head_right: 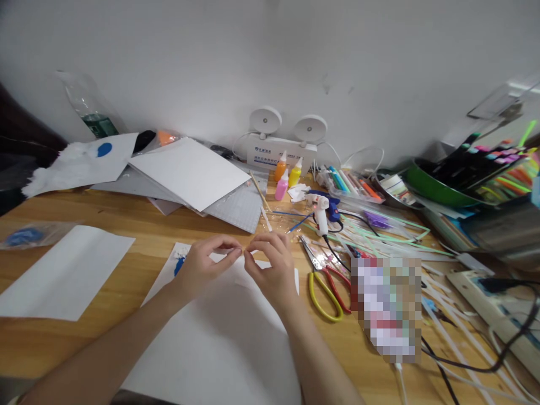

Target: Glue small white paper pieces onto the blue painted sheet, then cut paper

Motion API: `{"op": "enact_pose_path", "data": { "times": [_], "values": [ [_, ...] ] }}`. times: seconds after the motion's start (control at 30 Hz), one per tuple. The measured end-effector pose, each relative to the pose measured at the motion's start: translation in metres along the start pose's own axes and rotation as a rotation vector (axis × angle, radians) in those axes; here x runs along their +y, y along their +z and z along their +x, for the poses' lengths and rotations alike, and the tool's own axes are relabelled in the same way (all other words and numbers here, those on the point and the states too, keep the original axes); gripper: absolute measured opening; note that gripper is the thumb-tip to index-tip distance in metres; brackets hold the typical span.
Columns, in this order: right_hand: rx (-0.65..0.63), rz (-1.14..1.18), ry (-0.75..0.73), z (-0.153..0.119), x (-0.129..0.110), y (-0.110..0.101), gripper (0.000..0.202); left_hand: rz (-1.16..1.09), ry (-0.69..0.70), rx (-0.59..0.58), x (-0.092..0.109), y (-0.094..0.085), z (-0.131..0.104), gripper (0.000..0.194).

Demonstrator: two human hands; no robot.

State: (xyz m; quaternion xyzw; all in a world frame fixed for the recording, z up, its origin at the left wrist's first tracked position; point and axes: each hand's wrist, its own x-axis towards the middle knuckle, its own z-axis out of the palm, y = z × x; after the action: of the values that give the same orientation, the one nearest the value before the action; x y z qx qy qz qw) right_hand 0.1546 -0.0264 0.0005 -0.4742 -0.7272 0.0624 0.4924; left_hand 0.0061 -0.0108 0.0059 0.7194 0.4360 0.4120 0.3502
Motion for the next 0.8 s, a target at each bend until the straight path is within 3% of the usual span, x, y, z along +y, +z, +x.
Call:
{"op": "enact_pose_path", "data": {
  "times": [0.23, 0.8],
  "values": [
    [-0.061, 0.016, -0.01, -0.0001, -0.0005, -0.0002, 0.008, 0.051, 0.06, -0.02, -0.0008, -0.0001, -0.0002, 0.009],
    [-0.059, -0.006, -0.047, 0.0006, 0.0042, 0.0003, 0.008, 0.071, 0.081, -0.046, -0.0044, 0.0001, -0.0007, 0.014]
  ]
}}
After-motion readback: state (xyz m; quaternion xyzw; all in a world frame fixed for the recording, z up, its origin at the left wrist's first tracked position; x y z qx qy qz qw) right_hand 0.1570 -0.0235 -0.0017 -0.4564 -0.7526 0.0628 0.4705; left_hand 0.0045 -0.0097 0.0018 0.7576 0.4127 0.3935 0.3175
